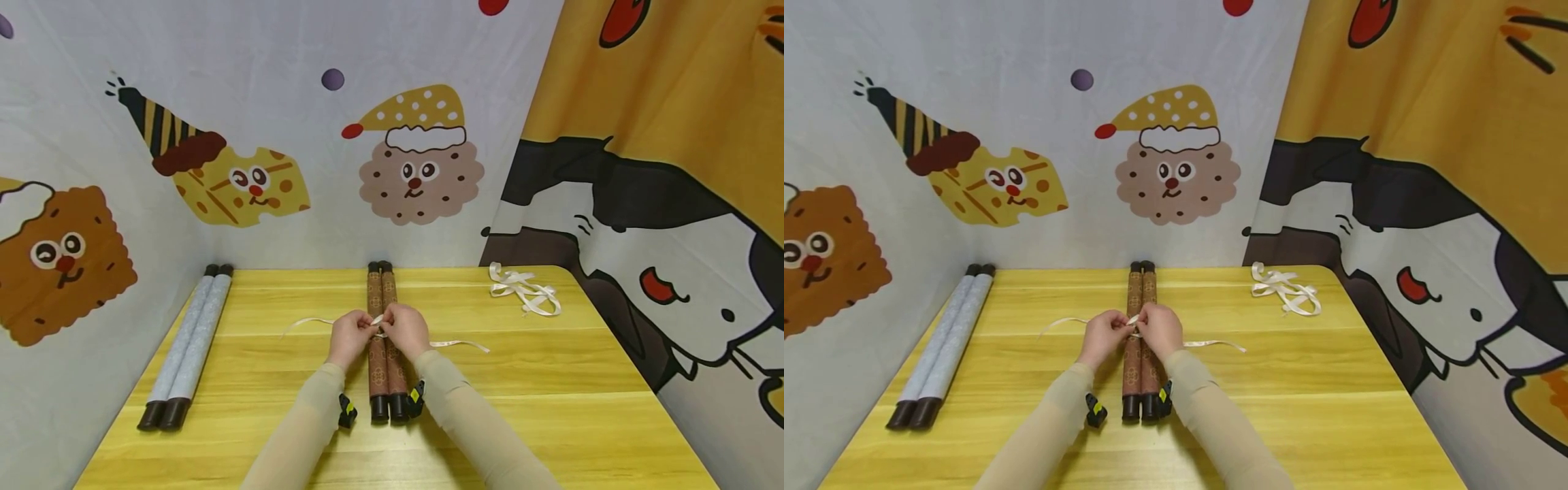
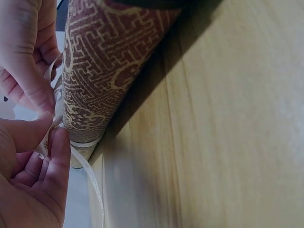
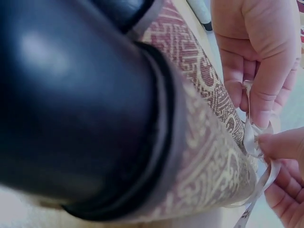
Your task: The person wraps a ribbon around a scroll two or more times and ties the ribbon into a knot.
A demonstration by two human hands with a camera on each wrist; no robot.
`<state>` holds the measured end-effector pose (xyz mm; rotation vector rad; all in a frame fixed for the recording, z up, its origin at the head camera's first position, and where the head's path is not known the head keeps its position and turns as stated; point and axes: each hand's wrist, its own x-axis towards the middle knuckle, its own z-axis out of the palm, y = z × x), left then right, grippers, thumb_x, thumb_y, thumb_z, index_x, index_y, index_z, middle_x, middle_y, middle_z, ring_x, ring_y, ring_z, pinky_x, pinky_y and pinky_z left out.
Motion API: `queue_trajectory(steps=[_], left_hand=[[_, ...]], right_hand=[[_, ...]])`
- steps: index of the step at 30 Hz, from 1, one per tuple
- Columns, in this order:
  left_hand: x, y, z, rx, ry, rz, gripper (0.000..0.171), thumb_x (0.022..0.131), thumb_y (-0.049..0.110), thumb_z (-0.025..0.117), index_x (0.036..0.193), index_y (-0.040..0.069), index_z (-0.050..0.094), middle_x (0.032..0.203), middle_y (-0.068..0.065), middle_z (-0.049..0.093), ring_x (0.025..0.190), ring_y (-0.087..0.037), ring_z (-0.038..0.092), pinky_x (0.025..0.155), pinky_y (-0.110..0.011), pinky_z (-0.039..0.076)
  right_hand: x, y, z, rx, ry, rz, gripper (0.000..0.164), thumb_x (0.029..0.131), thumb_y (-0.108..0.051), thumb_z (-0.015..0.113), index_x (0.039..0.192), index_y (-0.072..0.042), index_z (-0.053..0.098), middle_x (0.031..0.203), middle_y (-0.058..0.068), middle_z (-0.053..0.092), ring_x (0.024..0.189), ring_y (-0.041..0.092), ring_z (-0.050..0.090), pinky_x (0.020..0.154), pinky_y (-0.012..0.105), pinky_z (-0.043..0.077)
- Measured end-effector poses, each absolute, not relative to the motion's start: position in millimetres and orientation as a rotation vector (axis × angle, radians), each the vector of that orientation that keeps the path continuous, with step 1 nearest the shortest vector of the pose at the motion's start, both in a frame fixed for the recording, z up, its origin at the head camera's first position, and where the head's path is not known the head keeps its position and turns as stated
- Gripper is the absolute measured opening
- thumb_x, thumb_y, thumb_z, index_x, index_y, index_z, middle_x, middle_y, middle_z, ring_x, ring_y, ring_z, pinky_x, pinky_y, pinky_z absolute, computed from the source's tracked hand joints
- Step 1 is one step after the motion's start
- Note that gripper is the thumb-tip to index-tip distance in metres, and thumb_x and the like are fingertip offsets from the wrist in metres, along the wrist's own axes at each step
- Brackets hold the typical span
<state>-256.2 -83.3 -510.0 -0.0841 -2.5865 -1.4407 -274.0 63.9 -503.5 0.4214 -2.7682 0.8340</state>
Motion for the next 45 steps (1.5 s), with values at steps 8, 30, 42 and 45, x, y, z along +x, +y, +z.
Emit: queue_trajectory(steps=[8, 30, 42, 45], left_hand=[[-257, -85, -510, -0.123, -2.619, -1.438, 0.008, 0.085, 0.004, 0.077, 0.082, 0.005, 0.069, 0.073, -0.001, 0.066, 0.066, -0.013, 0.060, 0.062, -0.031, 0.052], [-259, -102, -509, -0.126, -2.547, -1.514, 0.012, 0.092, 0.017, 0.072, 0.091, 0.005, 0.072, 0.081, -0.003, 0.068, 0.074, -0.017, 0.061, 0.070, -0.035, 0.052], [-268, -101, -508, -0.206, -2.628, -1.457, 0.016, 0.090, 0.001, 0.071, 0.105, 0.004, 0.075, 0.092, -0.006, 0.070, 0.085, -0.022, 0.064, 0.078, -0.041, 0.054], [-269, -99, -508, -0.265, -2.641, -1.436, 0.018, 0.089, 0.001, 0.071, 0.105, 0.007, 0.076, 0.092, -0.006, 0.071, 0.084, -0.022, 0.063, 0.076, -0.041, 0.053]], right_hand=[[-275, 62, -506, 0.495, -2.718, 0.893, 0.009, 0.090, -0.013, 0.075, 0.098, -0.014, 0.070, 0.080, -0.003, 0.064, 0.071, 0.014, 0.059, 0.064, 0.031, 0.049], [-278, 62, -509, 0.500, -2.705, 0.892, 0.008, 0.087, -0.012, 0.077, 0.086, -0.014, 0.069, 0.080, -0.002, 0.064, 0.073, 0.014, 0.060, 0.065, 0.030, 0.050], [-278, 61, -510, 0.480, -2.716, 0.947, 0.009, 0.089, -0.014, 0.076, 0.085, -0.017, 0.069, 0.081, -0.004, 0.064, 0.074, 0.014, 0.061, 0.066, 0.031, 0.051], [-278, 61, -508, 0.481, -2.716, 0.966, 0.008, 0.089, -0.014, 0.075, 0.086, -0.016, 0.069, 0.082, -0.003, 0.065, 0.075, 0.015, 0.061, 0.067, 0.032, 0.051]])
